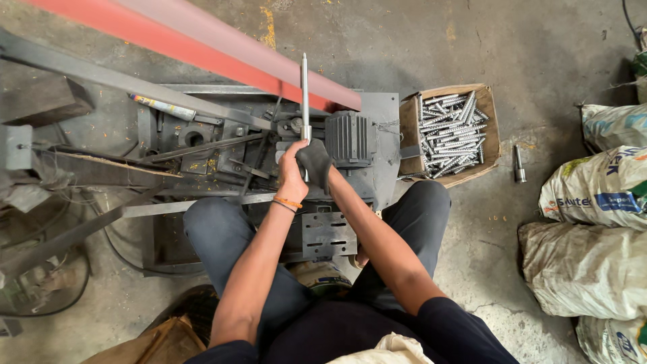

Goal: The person sits on the floor beside a belt grinding machine, picks up handfuls of threaded metal rods from a cardboard box, and holds the rods against the running abrasive belt to grind and polish their surfaces, rotating and repositioning them before setting finished rods aside.

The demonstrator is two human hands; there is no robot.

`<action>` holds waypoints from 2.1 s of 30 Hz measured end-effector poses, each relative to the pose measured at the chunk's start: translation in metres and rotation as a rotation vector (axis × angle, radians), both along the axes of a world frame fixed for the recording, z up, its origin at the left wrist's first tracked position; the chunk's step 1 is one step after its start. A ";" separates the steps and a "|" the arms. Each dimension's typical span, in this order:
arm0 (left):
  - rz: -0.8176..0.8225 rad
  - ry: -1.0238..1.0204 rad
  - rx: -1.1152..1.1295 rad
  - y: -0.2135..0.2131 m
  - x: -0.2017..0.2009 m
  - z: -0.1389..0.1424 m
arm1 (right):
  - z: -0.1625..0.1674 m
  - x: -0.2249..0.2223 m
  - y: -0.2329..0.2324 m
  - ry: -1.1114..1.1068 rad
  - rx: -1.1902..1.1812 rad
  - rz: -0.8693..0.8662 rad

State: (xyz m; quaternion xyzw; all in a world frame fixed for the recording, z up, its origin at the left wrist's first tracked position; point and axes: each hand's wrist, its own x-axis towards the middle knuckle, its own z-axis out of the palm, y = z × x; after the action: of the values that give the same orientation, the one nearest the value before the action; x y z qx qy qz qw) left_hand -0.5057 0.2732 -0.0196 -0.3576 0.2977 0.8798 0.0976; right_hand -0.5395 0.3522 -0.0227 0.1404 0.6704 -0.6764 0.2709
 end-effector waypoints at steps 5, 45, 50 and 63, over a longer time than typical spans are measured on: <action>0.002 0.003 -0.001 -0.001 -0.010 0.008 | 0.001 -0.014 0.009 0.822 0.528 0.523; 0.029 -0.016 -0.188 -0.010 -0.086 0.007 | 0.016 -0.080 0.000 1.050 0.270 0.532; 0.016 -0.023 -0.251 -0.013 -0.088 0.009 | 0.015 -0.079 0.001 0.602 -0.008 0.431; 0.049 -0.002 -0.365 -0.015 -0.086 0.016 | 0.014 -0.083 -0.009 -0.016 -0.448 0.129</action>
State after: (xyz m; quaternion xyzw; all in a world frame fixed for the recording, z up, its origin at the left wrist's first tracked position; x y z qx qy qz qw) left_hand -0.5921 0.2582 -0.0032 -0.3773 0.4434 0.8130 0.0098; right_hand -0.6226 0.3427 -0.0090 0.0388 0.5091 -0.7884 0.3432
